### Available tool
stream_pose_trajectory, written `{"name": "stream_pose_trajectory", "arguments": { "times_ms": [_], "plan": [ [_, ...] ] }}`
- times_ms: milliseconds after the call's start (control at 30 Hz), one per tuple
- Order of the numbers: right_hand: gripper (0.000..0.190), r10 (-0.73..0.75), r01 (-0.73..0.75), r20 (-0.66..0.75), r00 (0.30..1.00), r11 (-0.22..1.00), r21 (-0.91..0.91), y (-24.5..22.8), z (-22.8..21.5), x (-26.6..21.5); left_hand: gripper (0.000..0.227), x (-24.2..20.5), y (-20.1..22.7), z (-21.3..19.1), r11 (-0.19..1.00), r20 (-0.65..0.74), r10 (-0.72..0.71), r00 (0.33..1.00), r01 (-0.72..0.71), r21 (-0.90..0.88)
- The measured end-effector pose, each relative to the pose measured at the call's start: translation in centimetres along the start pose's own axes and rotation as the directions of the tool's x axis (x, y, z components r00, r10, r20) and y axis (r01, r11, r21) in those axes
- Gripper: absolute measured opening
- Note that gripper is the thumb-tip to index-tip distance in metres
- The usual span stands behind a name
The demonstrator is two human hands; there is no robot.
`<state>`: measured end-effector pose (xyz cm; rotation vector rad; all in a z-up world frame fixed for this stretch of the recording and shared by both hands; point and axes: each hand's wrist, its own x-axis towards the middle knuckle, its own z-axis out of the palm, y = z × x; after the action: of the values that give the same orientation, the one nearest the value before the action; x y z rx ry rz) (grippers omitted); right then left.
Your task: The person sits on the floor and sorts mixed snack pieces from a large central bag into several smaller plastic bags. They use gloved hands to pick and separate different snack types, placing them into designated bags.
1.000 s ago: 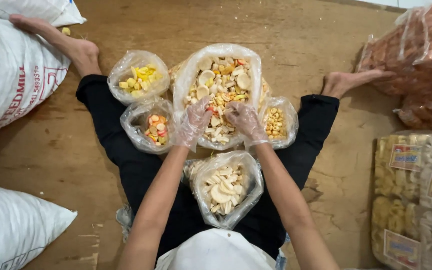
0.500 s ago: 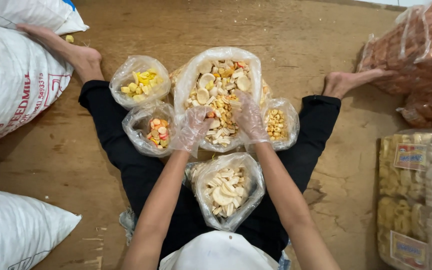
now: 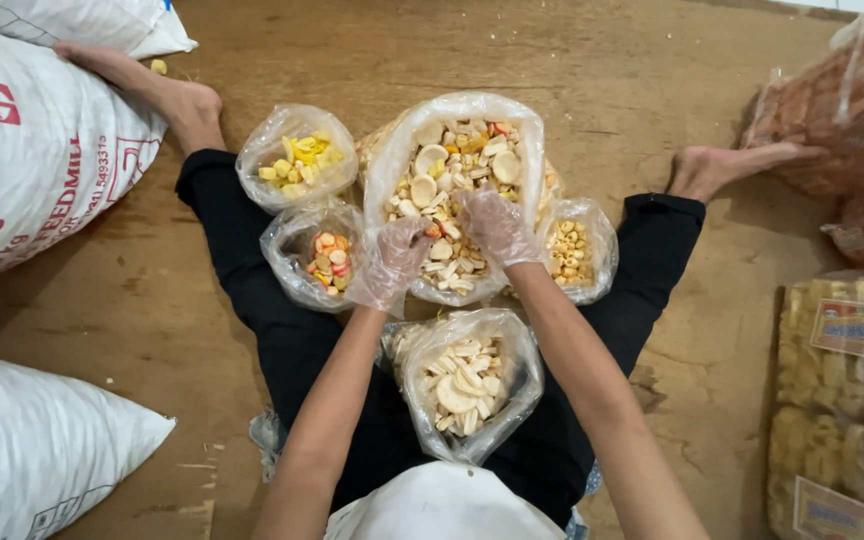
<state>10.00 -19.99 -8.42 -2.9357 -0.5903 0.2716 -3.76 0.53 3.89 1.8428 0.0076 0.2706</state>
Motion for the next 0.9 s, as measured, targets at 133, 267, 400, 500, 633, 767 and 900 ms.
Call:
{"name": "stream_pose_trajectory", "arguments": {
  "times_ms": [133,267,400,500,633,767,900],
  "plan": [
    [0.027,0.049,-0.05,0.015,0.999,0.996,0.072,-0.7,-4.3,-1.7,0.011,-0.4,1.0,-0.2,1.0,-0.02,-0.003,1.0,0.003,0.007],
    [0.028,0.077,-0.081,0.037,0.996,0.987,0.142,-2.4,-7.6,-3.4,0.008,-0.7,2.0,-1.6,0.997,0.1,-0.015,0.995,0.007,0.082],
    [0.033,0.088,-0.093,0.103,0.991,0.995,0.047,-4.1,-9.5,-4.2,0.045,-1.3,-2.3,0.9,0.951,0.029,0.237,0.971,-0.238,0.195],
    [0.035,0.103,-0.122,0.124,0.987,0.98,0.154,-4.0,-10.8,-4.6,0.052,-0.9,-4.1,2.1,0.927,-0.017,0.324,0.946,-0.313,0.208],
    [0.046,0.169,-0.185,0.076,0.983,0.904,0.386,-6.1,-15.4,-7.4,0.041,0.4,-1.8,2.5,0.906,-0.021,0.352,0.936,-0.335,0.259],
    [0.051,0.198,-0.257,0.163,0.967,0.732,0.631,-7.2,-18.4,-9.7,0.045,1.3,3.5,1.5,0.928,-0.053,0.353,0.934,-0.342,0.146],
    [0.047,0.199,-0.329,0.263,0.944,0.646,0.689,-8.2,-21.8,-10.7,0.04,2.0,1.9,2.0,0.937,-0.135,0.348,0.928,-0.339,0.087]
  ]
}}
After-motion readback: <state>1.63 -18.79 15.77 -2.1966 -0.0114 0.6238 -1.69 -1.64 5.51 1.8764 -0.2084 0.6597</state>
